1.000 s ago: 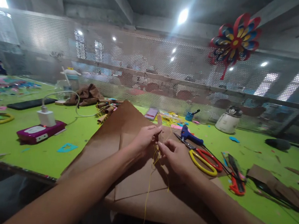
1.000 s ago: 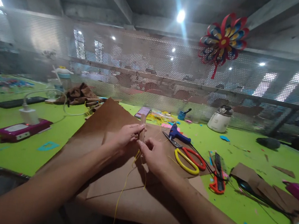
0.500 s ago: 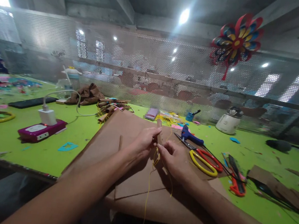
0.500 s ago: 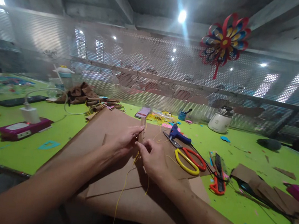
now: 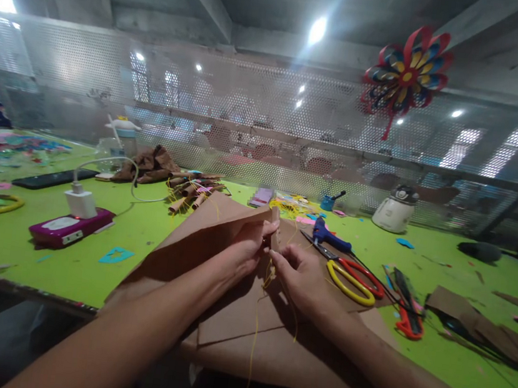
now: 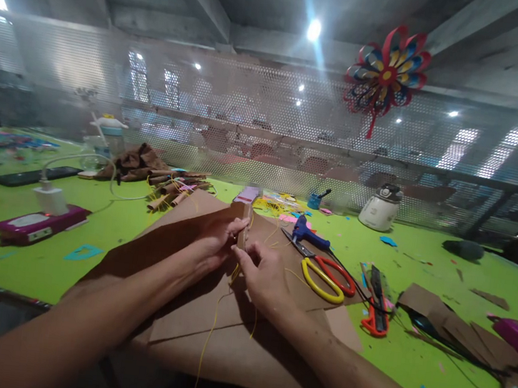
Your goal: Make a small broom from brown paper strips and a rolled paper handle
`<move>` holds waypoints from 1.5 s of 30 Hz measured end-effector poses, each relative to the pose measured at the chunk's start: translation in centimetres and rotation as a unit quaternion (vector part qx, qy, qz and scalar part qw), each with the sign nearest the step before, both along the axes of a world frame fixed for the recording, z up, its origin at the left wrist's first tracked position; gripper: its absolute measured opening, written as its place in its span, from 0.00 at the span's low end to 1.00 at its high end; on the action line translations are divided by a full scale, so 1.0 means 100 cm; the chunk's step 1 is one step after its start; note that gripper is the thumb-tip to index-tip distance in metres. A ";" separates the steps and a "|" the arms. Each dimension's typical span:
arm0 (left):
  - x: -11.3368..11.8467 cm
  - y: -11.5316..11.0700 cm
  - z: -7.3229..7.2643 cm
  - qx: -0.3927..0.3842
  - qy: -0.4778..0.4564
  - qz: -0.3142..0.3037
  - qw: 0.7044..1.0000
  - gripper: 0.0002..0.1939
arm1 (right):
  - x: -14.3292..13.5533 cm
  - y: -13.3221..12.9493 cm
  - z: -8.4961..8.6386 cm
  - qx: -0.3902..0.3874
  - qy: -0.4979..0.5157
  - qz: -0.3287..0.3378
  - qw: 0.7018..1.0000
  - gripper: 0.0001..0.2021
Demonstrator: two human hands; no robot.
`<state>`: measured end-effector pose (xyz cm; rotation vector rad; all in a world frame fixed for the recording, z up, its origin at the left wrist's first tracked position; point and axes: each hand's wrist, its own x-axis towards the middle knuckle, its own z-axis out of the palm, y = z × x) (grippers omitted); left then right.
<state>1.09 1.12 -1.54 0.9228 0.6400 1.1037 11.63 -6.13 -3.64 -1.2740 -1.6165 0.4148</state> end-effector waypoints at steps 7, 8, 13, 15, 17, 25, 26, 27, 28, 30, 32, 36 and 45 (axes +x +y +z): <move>-0.002 0.002 -0.001 0.045 0.002 -0.020 0.999 0.13 | 0.001 0.003 0.001 -0.042 0.040 0.014 0.998 0.15; -0.002 0.002 -0.001 0.053 0.006 -0.021 0.998 0.13 | 0.001 0.003 0.002 -0.056 0.050 0.016 0.997 0.15; -0.004 0.003 0.000 0.069 0.004 -0.003 0.998 0.12 | 0.003 0.003 0.006 -0.087 0.079 0.039 0.992 0.14; -0.005 0.004 0.000 0.055 -0.007 0.006 0.998 0.12 | 0.003 0.003 0.006 -0.087 0.075 0.044 0.992 0.13; -0.005 0.004 -0.001 0.044 -0.015 0.005 0.999 0.12 | 0.003 0.002 0.007 -0.085 0.068 0.042 0.993 0.12; -0.005 0.004 -0.001 0.014 -0.019 -0.017 1.000 0.11 | 0.001 0.000 0.007 -0.079 0.066 0.045 0.994 0.12; -0.005 0.004 0.000 0.010 -0.019 -0.014 1.000 0.11 | 0.001 0.000 0.007 -0.074 0.062 0.044 0.994 0.12; -0.005 0.003 0.000 0.008 -0.018 -0.012 1.000 0.11 | 0.001 0.000 0.007 -0.070 0.059 0.043 0.995 0.12; -0.005 0.003 0.001 0.007 -0.015 -0.011 1.000 0.12 | 0.001 0.000 0.007 -0.067 0.057 0.044 0.995 0.11; -0.005 0.003 0.002 0.011 -0.008 -0.013 1.000 0.12 | 0.000 -0.001 0.007 -0.065 0.053 0.044 0.996 0.11; -0.005 0.003 0.002 0.012 -0.003 -0.015 1.000 0.13 | 0.000 -0.002 0.008 -0.067 0.047 0.044 0.996 0.11; -0.006 0.001 0.003 0.041 0.007 -0.016 0.999 0.14 | 0.000 -0.003 0.009 -0.066 0.038 0.041 0.996 0.11; -0.007 0.000 0.002 0.054 -0.013 -0.005 0.998 0.13 | 0.000 -0.001 0.007 -0.124 0.099 0.049 0.986 0.08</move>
